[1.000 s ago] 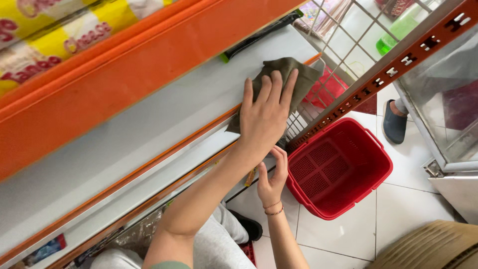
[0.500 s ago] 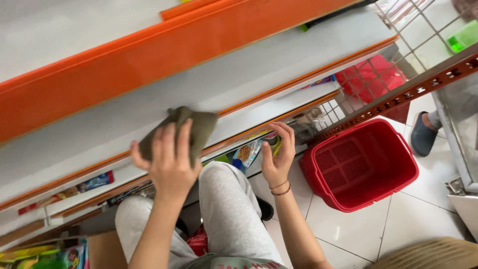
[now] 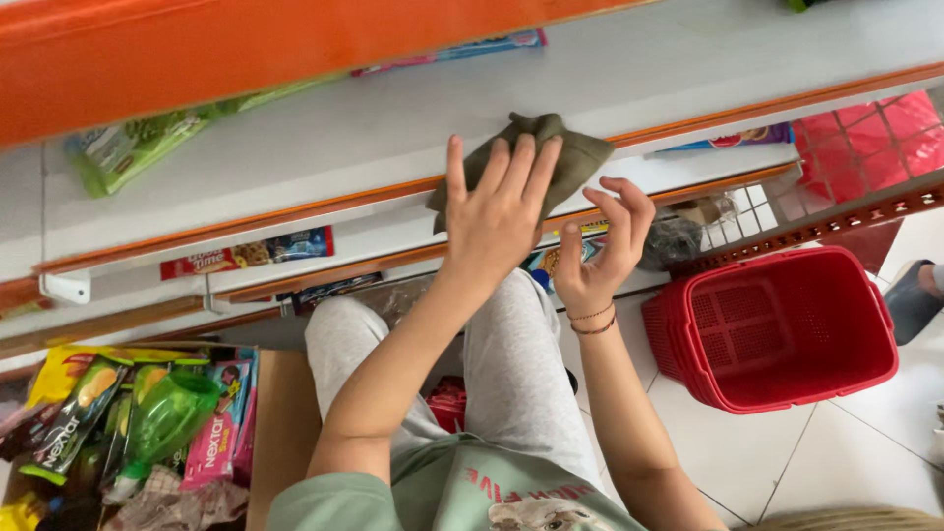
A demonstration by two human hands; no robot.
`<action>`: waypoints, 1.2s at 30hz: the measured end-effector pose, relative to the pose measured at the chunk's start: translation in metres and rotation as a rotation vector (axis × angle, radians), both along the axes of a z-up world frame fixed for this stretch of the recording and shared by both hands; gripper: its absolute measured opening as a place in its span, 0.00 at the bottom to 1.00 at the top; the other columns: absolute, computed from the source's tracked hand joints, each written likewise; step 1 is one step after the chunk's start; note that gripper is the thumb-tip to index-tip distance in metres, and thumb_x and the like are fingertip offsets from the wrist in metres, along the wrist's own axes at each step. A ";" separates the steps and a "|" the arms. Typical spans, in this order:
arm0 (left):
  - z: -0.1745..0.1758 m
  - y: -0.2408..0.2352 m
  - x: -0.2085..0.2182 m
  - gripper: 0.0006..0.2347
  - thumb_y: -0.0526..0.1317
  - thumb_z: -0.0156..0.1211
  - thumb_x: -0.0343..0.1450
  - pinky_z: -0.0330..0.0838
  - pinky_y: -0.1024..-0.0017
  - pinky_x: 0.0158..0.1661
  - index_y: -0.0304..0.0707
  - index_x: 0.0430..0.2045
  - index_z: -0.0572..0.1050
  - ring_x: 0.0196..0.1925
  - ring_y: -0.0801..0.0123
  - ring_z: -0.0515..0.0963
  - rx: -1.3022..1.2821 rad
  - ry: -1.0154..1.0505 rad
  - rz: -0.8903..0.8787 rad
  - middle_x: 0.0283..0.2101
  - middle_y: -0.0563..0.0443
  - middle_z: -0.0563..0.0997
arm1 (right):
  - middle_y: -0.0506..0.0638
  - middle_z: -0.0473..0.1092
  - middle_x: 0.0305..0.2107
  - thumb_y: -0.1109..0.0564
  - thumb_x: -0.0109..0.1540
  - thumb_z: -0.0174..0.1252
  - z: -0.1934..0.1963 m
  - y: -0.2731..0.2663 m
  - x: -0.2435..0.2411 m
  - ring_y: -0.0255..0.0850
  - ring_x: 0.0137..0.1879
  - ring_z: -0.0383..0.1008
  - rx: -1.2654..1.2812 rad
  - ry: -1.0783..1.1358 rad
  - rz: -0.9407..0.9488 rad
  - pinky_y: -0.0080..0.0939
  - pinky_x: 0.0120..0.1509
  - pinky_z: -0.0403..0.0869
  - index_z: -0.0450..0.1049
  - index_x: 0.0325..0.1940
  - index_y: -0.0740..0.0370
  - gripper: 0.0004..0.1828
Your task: The person scans snacks with a barcode scanner, places them into a basket or box, handles a red plastic crate, and then sprays a green liquid onto a cloth to wipe down store shelves.
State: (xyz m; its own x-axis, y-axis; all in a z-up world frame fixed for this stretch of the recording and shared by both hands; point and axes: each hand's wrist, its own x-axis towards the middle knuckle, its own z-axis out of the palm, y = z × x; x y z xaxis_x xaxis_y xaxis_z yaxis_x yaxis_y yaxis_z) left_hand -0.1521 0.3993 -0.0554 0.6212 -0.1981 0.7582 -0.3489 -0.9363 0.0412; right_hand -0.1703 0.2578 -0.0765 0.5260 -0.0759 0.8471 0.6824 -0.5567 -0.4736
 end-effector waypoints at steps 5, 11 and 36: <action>-0.029 0.107 -0.035 0.27 0.38 0.69 0.66 0.36 0.35 0.71 0.45 0.64 0.72 0.64 0.62 0.73 0.005 -0.015 0.159 0.60 0.51 0.75 | 0.57 0.67 0.58 0.63 0.60 0.60 0.011 0.051 0.007 0.56 0.68 0.65 -0.195 -0.024 0.007 0.58 0.78 0.61 0.73 0.57 0.63 0.19; -0.060 0.247 -0.091 0.23 0.38 0.66 0.66 0.24 0.29 0.71 0.46 0.58 0.74 0.69 0.60 0.71 0.026 -0.014 0.452 0.59 0.52 0.74 | 0.55 0.69 0.60 0.63 0.60 0.59 0.019 0.130 0.005 0.54 0.71 0.67 -0.448 -0.078 0.140 0.63 0.81 0.53 0.73 0.61 0.62 0.24; -0.173 0.292 -0.070 0.40 0.32 0.57 0.71 0.26 0.37 0.77 0.41 0.80 0.43 0.83 0.42 0.34 -0.790 -0.261 0.564 0.79 0.33 0.36 | 0.46 0.75 0.55 0.56 0.65 0.70 -0.012 0.159 0.025 0.45 0.69 0.69 -0.542 -0.150 0.058 0.53 0.80 0.50 0.78 0.55 0.58 0.15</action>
